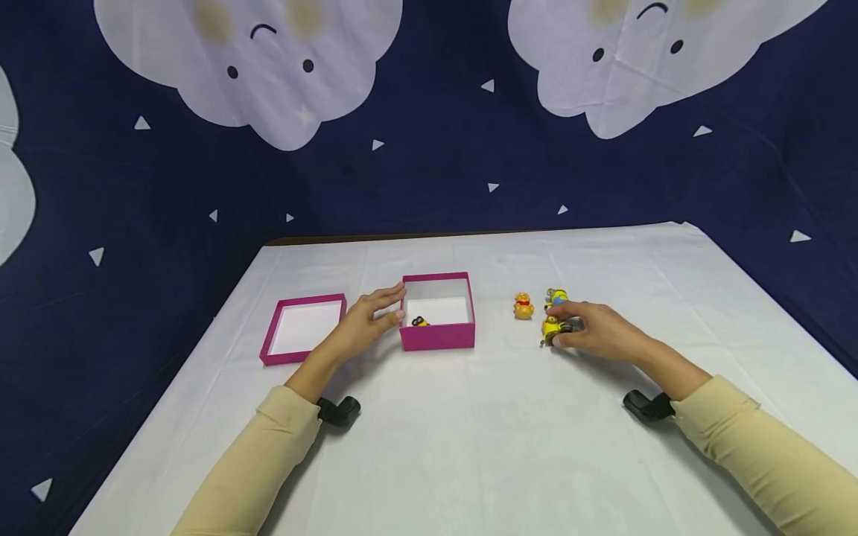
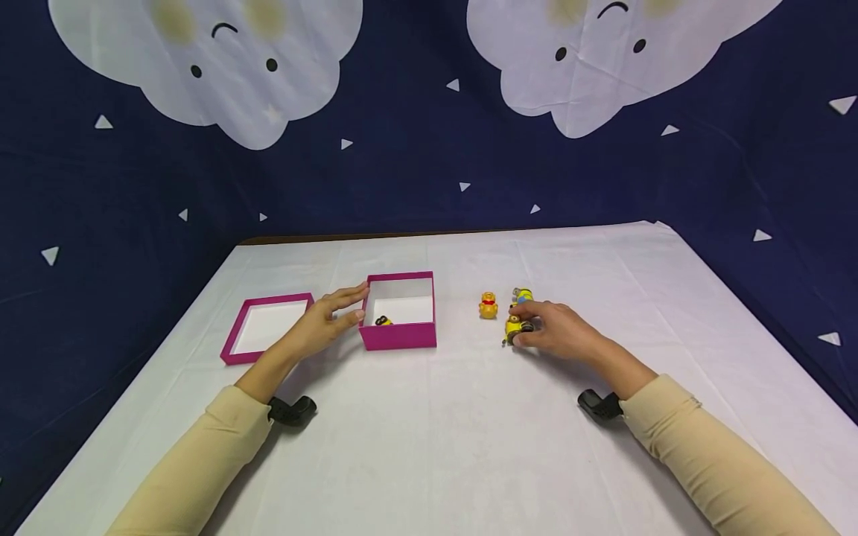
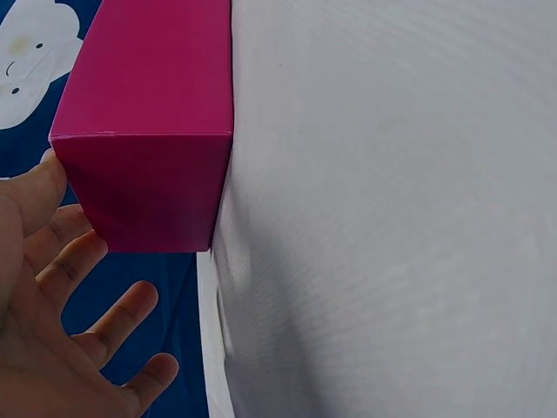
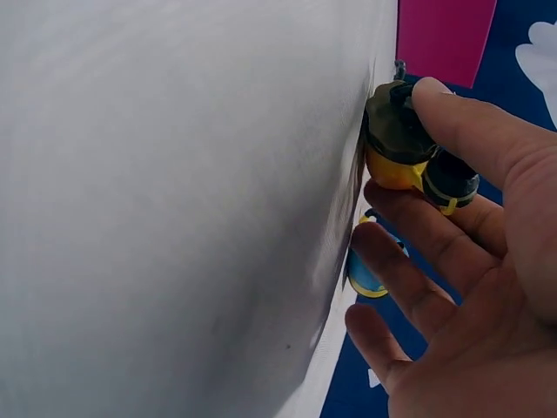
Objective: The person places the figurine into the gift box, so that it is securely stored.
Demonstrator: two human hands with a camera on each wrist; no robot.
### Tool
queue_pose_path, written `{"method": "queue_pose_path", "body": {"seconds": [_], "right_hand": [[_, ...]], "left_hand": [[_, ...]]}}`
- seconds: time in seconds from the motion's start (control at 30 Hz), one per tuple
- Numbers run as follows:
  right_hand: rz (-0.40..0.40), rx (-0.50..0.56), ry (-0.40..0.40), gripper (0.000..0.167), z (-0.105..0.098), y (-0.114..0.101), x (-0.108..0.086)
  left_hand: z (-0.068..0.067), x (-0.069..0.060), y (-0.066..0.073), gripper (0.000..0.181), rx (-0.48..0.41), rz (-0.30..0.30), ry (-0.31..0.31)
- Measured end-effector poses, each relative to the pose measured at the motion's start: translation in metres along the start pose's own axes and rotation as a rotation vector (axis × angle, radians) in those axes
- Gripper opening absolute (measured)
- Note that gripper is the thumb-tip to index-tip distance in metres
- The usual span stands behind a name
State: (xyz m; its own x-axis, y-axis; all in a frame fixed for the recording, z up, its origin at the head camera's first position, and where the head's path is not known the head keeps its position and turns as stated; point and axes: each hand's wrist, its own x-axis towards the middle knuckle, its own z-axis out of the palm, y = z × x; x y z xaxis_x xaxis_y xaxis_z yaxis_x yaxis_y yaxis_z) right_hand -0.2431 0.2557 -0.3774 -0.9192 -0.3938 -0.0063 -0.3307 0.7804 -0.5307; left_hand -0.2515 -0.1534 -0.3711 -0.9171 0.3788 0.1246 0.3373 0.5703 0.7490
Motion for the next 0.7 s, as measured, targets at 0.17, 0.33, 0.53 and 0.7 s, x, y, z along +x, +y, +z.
{"method": "queue_pose_path", "body": {"seconds": [0.17,0.33,0.53,0.7], "right_hand": [[-0.007,0.016,0.03,0.052,-0.003,-0.003,-0.002],[-0.019,0.022,0.051,0.054,-0.007,-0.011,-0.002],[-0.049,0.037,0.082,0.055,-0.011,-0.025,0.001],[-0.062,0.051,0.084,0.055,-0.014,-0.037,0.004]], "left_hand": [[0.0,0.001,0.001,0.051,-0.002,0.009,-0.005],[0.0,0.001,0.001,0.051,-0.001,0.011,-0.009],[0.0,0.001,0.001,0.05,0.0,0.012,-0.005],[0.0,0.001,0.001,0.05,-0.003,0.014,-0.009]]}}
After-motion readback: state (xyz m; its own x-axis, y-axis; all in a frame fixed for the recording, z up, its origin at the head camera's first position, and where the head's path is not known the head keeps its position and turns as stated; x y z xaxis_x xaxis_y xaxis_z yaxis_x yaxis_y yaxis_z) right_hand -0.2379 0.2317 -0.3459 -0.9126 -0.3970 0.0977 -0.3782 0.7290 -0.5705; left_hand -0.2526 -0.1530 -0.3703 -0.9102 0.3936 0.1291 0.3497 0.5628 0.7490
